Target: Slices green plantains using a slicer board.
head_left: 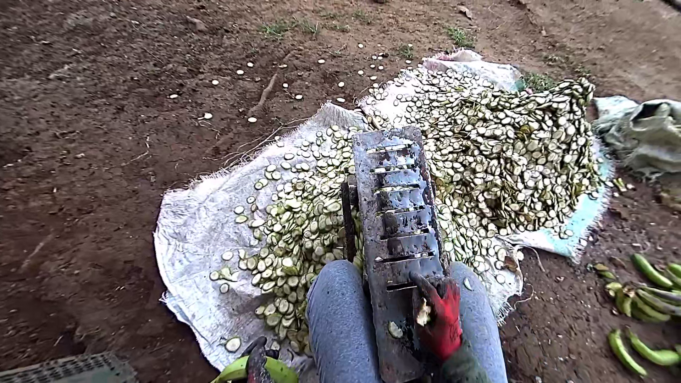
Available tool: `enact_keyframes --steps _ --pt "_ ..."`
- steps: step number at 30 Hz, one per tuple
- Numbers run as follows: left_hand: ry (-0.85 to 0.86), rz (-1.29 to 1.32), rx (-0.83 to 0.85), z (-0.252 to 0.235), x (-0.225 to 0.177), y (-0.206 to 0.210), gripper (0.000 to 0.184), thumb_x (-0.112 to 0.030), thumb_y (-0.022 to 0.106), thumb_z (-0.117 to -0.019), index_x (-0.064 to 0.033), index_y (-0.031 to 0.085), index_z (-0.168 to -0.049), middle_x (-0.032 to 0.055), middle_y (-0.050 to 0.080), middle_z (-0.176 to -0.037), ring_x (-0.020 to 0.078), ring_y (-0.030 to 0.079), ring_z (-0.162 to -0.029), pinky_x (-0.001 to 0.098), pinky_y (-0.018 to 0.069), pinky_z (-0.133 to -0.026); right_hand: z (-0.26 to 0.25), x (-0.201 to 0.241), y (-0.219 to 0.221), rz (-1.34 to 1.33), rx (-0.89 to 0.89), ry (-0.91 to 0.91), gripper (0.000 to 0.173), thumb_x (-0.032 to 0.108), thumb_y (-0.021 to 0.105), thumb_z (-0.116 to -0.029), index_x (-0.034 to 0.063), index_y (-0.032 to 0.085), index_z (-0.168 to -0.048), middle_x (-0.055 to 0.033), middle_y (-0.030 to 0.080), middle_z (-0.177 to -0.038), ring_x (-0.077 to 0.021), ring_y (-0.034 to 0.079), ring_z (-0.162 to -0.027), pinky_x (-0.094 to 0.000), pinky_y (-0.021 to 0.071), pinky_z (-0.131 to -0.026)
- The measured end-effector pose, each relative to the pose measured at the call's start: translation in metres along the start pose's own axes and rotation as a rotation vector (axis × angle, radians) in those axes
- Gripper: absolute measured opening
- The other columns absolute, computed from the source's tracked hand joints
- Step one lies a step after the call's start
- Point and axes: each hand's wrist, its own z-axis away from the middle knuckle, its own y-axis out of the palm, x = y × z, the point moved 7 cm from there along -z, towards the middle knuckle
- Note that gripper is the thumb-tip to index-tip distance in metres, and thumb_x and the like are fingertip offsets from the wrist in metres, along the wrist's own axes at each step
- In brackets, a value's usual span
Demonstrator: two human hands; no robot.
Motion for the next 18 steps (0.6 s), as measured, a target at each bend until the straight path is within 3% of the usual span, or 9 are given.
enact_keyframes --steps 3,4,6,7,10,12,14,16,18 --pt "-0.015 -0.052 -0.024 0.001 -0.01 0.008 0.023 -0.018 0.059 -0.1007 0.0008 0.062 -0.112 -0.0033 0.062 -0.076 0.0042 0.059 -0.061 0.0238 0.0546 -0.06 -0.077 0.002 0.03 0.047 0.049 -0.126 0.046 0.025 0.065 -0.0818 0.0124 0.074 -0.125 -0.0178 0.072 -0.122 -0.0476 0.06 -0.123 -0.074 0.0353 -0.106" --pt "-0.012 -0.043 -0.026 0.001 -0.012 0.01 0.023 -0.018 0.058 -0.101 0.0011 0.062 -0.113 -0.0034 0.062 -0.077 0.0037 0.059 -0.061 0.0235 0.0547 -0.06 -0.118 0.0 0.048 0.056 0.128 -0.126 0.053 0.02 0.069 -0.081 0.0106 0.069 -0.133 -0.0185 0.066 -0.135 -0.0483 0.052 -0.135 -0.0762 0.0259 -0.112" --pt "0.002 -0.007 -0.026 0.002 -0.017 0.009 0.021 -0.015 0.054 -0.1024 0.0005 0.061 -0.114 -0.0049 0.062 -0.077 0.0026 0.06 -0.06 0.0221 0.0552 -0.06 -0.202 -0.009 0.083 0.127 0.325 0.016 0.066 0.022 0.067 -0.0908 0.0121 0.048 -0.153 -0.0185 0.049 -0.155 -0.0431 0.034 -0.15 -0.0716 0.0107 -0.121" --pt "0.018 0.008 -0.01 0.003 -0.018 0.007 0.021 -0.016 0.053 -0.1029 -0.0003 0.06 -0.115 -0.0056 0.062 -0.077 0.0025 0.06 -0.061 0.0217 0.0555 -0.059 -0.241 -0.014 0.096 0.163 0.388 0.109 0.067 0.025 0.064 -0.0953 0.0112 0.042 -0.157 -0.0207 0.045 -0.157 -0.0424 0.035 -0.149 -0.0695 0.0127 -0.121" --pt "0.043 0.035 -0.025 0.002 -0.017 -0.004 0.022 -0.017 0.056 -0.1018 -0.0012 0.063 -0.116 -0.0045 0.064 -0.077 0.0044 0.062 -0.06 0.023 0.0563 -0.058 -0.293 -0.016 0.111 0.174 0.429 0.214 0.055 0.026 0.061 -0.0993 -0.0002 0.05 -0.146 -0.0258 0.05 -0.15 -0.0428 0.049 -0.138 -0.0621 0.0353 -0.114" --pt "0.036 0.023 -0.034 0.004 -0.014 -0.007 0.019 -0.016 0.057 -0.1009 -0.0014 0.064 -0.113 -0.005 0.064 -0.075 0.0041 0.061 -0.059 0.0226 0.0558 -0.056 -0.251 -0.012 0.093 0.134 0.41 0.156 0.056 0.018 0.065 -0.0953 -0.0008 0.051 -0.146 -0.0259 0.049 -0.15 -0.044 0.05 -0.137 -0.063 0.0377 -0.112" --pt "0.035 0.027 -0.01 -0.002 0.001 -0.01 0.021 -0.017 0.059 -0.0997 -0.0019 0.065 -0.112 -0.0054 0.065 -0.075 0.0042 0.062 -0.058 0.0227 0.0565 -0.056 -0.168 -0.01 0.061 0.053 0.29 0.034 0.062 0.009 0.067 -0.0864 0.0022 0.053 -0.147 -0.0244 0.055 -0.146 -0.0452 0.054 -0.133 -0.0671 0.0401 -0.109" --pt "0.024 0.019 0.016 -0.003 0.003 -0.008 0.02 -0.016 0.056 -0.1009 -0.0009 0.062 -0.114 -0.0064 0.064 -0.076 0.0024 0.061 -0.059 0.0212 0.0558 -0.057 -0.069 -0.009 0.032 -0.006 0.16 -0.043 0.051 0.017 0.061 -0.0872 -0.0001 0.064 -0.136 -0.0234 0.066 -0.132 -0.0459 0.061 -0.125 -0.0698 0.0425 -0.105" --pt "0.022 0.017 0.025 -0.003 0.0 -0.002 0.022 -0.016 0.055 -0.101 -0.0001 0.061 -0.114 -0.0062 0.064 -0.077 0.0023 0.061 -0.061 0.0208 0.0557 -0.059 0.0 0.001 0.011 -0.004 0.191 -0.042 0.048 0.027 0.056 -0.0926 0.0034 0.068 -0.133 -0.0185 0.07 -0.129 -0.0419 0.064 -0.123 -0.0677 0.0459 -0.103"
